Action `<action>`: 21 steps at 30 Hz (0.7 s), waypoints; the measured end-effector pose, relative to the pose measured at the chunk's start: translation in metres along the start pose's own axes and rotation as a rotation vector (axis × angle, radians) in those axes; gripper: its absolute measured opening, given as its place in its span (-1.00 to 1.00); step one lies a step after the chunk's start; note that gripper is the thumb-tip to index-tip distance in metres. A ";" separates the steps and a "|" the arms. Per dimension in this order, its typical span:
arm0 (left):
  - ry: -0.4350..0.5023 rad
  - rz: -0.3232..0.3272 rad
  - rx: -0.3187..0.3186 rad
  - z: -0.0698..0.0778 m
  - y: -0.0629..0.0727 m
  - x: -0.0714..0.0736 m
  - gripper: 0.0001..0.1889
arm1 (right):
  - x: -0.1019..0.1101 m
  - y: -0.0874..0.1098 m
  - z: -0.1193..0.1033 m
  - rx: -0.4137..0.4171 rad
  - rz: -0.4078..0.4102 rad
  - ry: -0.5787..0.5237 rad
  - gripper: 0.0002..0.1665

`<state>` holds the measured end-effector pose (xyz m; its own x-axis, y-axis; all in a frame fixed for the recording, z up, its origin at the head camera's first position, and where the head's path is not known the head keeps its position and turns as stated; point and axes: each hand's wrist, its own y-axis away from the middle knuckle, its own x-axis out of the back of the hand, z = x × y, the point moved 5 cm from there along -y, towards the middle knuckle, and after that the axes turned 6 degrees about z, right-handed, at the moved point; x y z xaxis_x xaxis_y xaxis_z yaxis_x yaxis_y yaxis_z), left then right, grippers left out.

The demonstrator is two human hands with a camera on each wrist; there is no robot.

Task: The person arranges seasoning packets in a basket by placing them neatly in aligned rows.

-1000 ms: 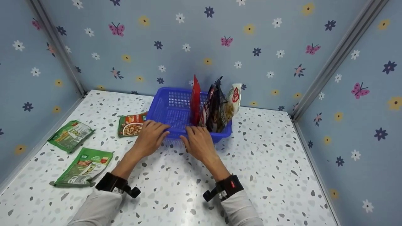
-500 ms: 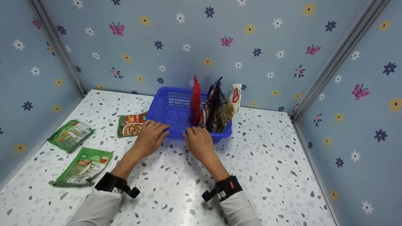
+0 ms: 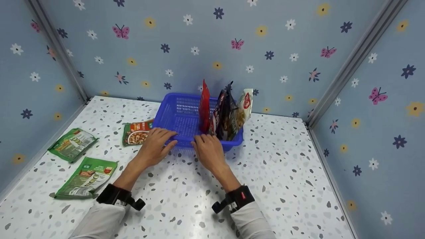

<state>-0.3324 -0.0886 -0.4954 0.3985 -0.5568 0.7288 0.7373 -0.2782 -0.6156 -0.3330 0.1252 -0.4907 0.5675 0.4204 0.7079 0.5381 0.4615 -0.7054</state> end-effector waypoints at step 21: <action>-0.025 -0.056 0.116 -0.073 -0.021 0.076 -0.42 | 0.000 0.001 -0.002 0.021 0.057 -0.005 -0.71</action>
<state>-0.3578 -0.1822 -0.4491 0.3675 -0.5227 0.7692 0.8163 -0.2150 -0.5361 -0.3312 0.1240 -0.4911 0.5940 0.4505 0.6665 0.4914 0.4527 -0.7440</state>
